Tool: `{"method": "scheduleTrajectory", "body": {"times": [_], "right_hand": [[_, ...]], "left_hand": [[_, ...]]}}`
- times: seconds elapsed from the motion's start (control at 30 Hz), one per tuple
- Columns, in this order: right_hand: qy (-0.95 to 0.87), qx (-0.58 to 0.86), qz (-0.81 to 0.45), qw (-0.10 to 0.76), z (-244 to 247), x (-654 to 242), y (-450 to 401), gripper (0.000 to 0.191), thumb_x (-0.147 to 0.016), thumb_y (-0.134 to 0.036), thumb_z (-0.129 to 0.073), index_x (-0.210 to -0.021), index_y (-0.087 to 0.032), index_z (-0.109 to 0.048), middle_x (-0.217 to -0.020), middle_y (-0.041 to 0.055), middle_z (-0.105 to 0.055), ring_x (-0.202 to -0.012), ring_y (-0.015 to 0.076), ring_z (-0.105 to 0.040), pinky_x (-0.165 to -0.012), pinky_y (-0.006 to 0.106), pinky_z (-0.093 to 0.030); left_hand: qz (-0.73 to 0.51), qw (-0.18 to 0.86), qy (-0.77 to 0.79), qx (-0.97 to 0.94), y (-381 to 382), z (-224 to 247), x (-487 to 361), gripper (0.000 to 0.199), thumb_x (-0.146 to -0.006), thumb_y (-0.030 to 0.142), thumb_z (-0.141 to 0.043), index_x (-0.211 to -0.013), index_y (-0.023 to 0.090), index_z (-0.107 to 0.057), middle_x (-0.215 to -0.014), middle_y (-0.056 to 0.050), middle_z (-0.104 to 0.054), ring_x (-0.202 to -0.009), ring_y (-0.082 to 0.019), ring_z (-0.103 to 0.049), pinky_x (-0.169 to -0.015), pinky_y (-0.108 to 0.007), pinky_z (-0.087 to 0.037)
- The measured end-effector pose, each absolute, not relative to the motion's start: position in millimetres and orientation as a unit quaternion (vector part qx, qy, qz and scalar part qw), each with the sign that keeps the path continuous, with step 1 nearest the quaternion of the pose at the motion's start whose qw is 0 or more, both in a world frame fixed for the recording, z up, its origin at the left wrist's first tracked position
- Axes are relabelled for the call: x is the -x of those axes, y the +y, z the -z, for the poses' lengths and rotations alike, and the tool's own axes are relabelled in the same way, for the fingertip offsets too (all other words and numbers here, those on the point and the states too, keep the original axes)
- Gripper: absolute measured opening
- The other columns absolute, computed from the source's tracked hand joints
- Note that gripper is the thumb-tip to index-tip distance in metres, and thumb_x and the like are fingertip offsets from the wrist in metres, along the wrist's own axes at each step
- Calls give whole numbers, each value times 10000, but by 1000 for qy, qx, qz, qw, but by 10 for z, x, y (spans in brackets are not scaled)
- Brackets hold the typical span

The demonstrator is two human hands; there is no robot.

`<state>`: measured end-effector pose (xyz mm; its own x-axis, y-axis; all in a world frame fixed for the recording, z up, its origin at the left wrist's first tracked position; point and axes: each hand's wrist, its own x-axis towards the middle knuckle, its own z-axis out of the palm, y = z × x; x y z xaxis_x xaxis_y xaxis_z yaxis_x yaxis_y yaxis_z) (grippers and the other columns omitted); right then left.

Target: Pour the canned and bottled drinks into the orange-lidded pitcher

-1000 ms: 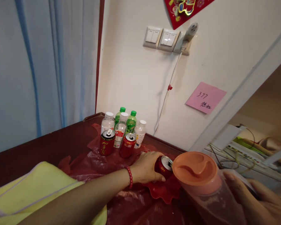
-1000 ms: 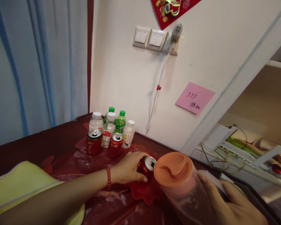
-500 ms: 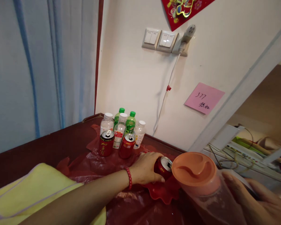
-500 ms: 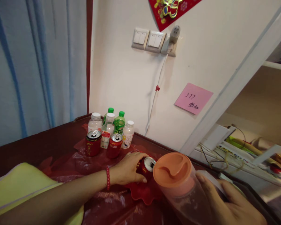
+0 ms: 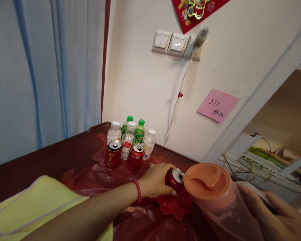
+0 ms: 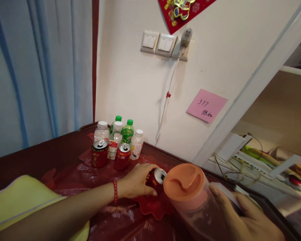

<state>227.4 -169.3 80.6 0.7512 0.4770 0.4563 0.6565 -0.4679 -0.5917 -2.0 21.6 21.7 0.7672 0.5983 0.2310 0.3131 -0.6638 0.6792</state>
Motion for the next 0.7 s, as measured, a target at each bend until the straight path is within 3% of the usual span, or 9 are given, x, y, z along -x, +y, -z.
{"method": "scheduleTrajectory", "body": {"times": [0.17, 0.37, 0.7], "right_hand": [[-320, 872, 72, 364, -797, -2318, -1719, 778, -652, -988, -480, -834, -274, -733, -755, 8, -682, -723, 254, -629, -580, 333, -454], [-329, 863, 105, 369, -853, -2234, -1714, 806, -647, -999, -434, -810, -269, -733, -742, 25, -681, -669, 250, -612, -550, 342, -452], [-334, 868, 43, 365, -793, -2411, -1715, 759, -652, -967, -526, -846, -270, -755, -681, 13, -682, -612, 236, -632, -490, 311, -472]], "left_hand": [[-223, 323, 258, -883, 207, -234, 28, 771, -614, 382, -934, -1298, 227, -614, -1318, -94, -675, -1206, -359, -607, -1048, -507, -462], [-230, 325, 257, -881, 211, -212, 21, 762, -612, 382, -935, -1290, 242, -617, -1316, -81, -679, -1203, -352, -609, -1058, -508, -453], [-231, 324, 259, -880, 208, -223, 12, 762, -599, 379, -943, -1276, 220, -632, -1286, -88, -698, -1169, -352, -628, -1034, -506, -459]]}}
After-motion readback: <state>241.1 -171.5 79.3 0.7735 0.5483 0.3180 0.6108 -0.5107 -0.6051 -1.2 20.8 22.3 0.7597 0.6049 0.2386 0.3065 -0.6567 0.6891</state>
